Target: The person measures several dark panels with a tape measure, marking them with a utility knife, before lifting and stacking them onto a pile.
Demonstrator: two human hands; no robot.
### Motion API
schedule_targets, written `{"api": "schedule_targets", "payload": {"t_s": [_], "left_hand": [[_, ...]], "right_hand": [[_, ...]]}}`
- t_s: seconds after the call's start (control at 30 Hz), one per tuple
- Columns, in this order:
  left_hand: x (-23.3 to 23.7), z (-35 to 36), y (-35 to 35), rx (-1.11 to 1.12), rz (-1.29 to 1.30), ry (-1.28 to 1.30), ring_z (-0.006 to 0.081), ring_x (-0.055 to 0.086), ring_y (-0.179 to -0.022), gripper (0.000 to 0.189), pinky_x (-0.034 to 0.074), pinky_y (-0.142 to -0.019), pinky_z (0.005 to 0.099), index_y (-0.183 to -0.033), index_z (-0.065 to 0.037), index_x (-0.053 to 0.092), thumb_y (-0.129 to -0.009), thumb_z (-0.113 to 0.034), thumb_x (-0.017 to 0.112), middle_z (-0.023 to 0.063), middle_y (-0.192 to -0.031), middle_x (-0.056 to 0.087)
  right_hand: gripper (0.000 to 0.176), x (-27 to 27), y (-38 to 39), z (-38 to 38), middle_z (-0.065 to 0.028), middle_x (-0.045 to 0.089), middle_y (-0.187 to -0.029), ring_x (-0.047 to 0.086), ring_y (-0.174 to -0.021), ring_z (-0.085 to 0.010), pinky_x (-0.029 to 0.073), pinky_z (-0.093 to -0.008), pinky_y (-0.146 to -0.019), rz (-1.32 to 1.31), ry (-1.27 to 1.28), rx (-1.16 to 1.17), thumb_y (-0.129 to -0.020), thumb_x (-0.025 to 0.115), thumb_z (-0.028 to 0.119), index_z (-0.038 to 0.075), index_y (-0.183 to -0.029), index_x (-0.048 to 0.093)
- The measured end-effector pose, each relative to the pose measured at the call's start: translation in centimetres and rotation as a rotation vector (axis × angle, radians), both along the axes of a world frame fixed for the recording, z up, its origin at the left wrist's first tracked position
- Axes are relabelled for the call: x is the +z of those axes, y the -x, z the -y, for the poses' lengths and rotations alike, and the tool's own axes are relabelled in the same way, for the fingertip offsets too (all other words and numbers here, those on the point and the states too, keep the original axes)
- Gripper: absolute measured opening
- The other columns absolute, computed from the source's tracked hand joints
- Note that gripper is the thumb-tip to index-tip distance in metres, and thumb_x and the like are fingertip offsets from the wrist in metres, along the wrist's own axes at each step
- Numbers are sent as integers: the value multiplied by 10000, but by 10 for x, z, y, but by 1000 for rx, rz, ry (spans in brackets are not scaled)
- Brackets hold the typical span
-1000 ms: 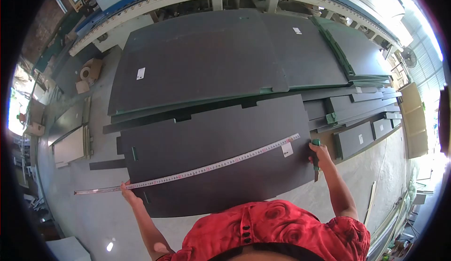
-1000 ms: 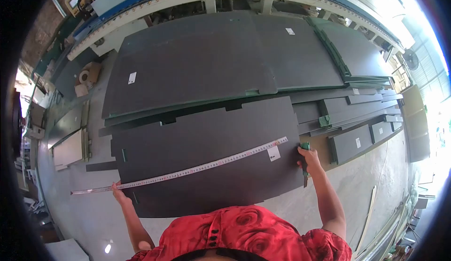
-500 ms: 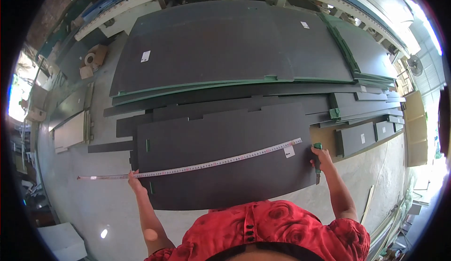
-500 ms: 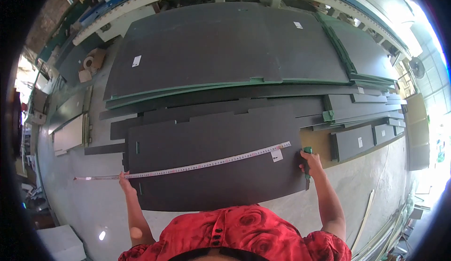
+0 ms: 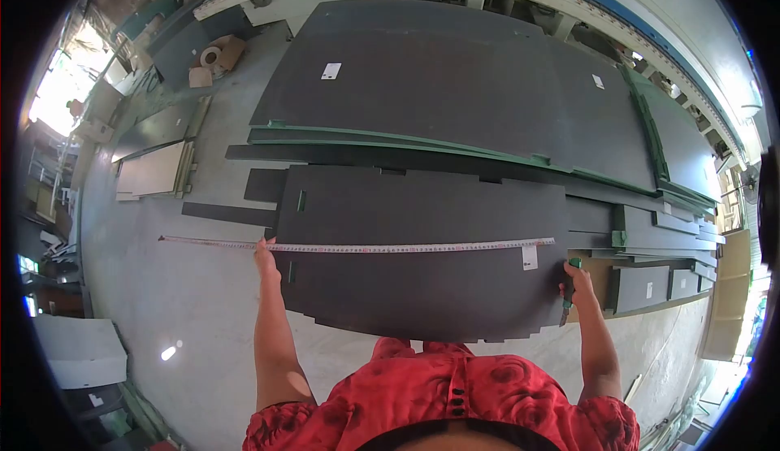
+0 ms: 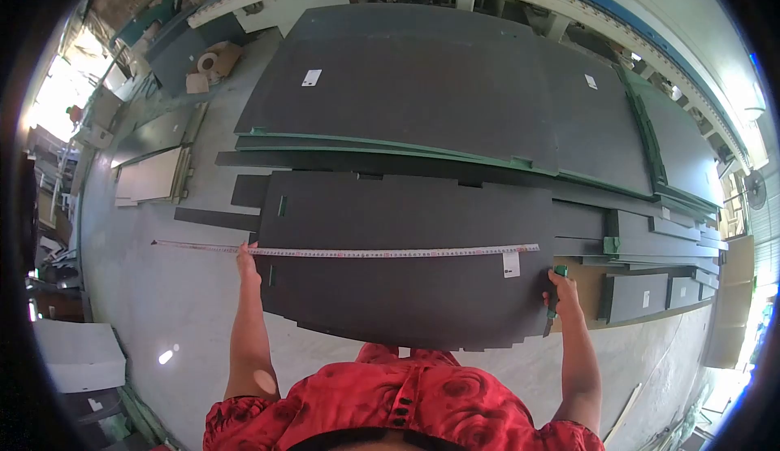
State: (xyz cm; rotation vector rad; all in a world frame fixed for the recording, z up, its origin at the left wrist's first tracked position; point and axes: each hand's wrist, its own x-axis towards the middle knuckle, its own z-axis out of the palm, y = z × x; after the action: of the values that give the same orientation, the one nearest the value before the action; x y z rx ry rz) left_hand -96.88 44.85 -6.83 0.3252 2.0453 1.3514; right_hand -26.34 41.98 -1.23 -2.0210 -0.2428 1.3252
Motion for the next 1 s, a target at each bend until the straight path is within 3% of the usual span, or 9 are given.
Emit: {"api": "schedule_targets", "payload": {"t_s": [0.27,0.37,0.47,0.57,0.63,0.67,0.7,0.93,1.0], "left_hand": [[-30,1,23,-145,-14,17,195,512,-956,464,351,-890,287,-1052,-28,612,-886,-355,329,84,-1036,594],[-17,-2,10,-230,26,-133,197,499,-998,471,334,-922,304,-1095,-43,593,-901,-353,295,85,-1113,569],[18,10,-2,-285,-171,-237,183,495,-1028,484,342,-903,323,-1069,-57,602,-893,-403,312,82,-1120,569],[50,30,-19,-86,-51,-109,176,528,-939,485,390,-782,322,-986,-72,609,-870,-475,364,62,-1019,597],[56,45,-21,-72,341,-341,166,534,-790,487,379,-639,285,-901,-80,582,-834,-537,426,46,-876,592],[53,49,-23,-48,343,-384,161,503,-651,482,366,-568,290,-869,-75,565,-823,-543,457,39,-776,558],[52,55,-25,-61,344,-382,161,503,-651,482,366,-568,290,-869,-75,565,-823,-543,457,39,-776,558],[51,80,-53,-142,402,-383,149,496,-578,459,374,-514,254,-827,-78,550,-809,-533,498,39,-708,547],[50,82,-58,-119,416,-388,146,497,-573,457,378,-497,244,-820,-78,546,-802,-534,513,38,-700,542]], "right_hand": [[220,-19,-7,1,-92,547,-633,511,-420,-193,384,-312,-316,44,5,-48,-720,696,206,36,-756,560],[237,1,7,-1,-78,530,-601,514,-422,-183,377,-304,-326,119,24,-35,-721,692,215,25,-758,555],[247,4,13,7,-62,522,-603,512,-419,-168,381,-297,-343,301,-25,18,-730,675,235,25,-771,551],[259,14,19,14,-50,526,-634,507,-415,-153,391,-288,-359,476,-103,79,-744,649,266,34,-798,547],[265,21,21,26,-47,534,-658,502,-412,-146,397,-284,-366,491,-151,68,-752,634,282,40,-812,546],[277,23,22,31,-53,547,-681,499,-409,-147,396,-285,-366,306,-199,16,-757,629,297,45,-833,543],[290,24,25,36,-59,560,-704,495,-405,-148,396,-285,-366,118,-248,-33,-763,624,312,49,-854,541],[316,36,49,65,-112,603,-786,500,-446,-149,403,-291,-389,-100,-304,-158,-818,574,373,117,-987,499],[367,33,46,76,-134,609,-844,499,-488,-148,420,-305,-448,-366,-555,-368,-841,507,441,134,-1040,479]]}}
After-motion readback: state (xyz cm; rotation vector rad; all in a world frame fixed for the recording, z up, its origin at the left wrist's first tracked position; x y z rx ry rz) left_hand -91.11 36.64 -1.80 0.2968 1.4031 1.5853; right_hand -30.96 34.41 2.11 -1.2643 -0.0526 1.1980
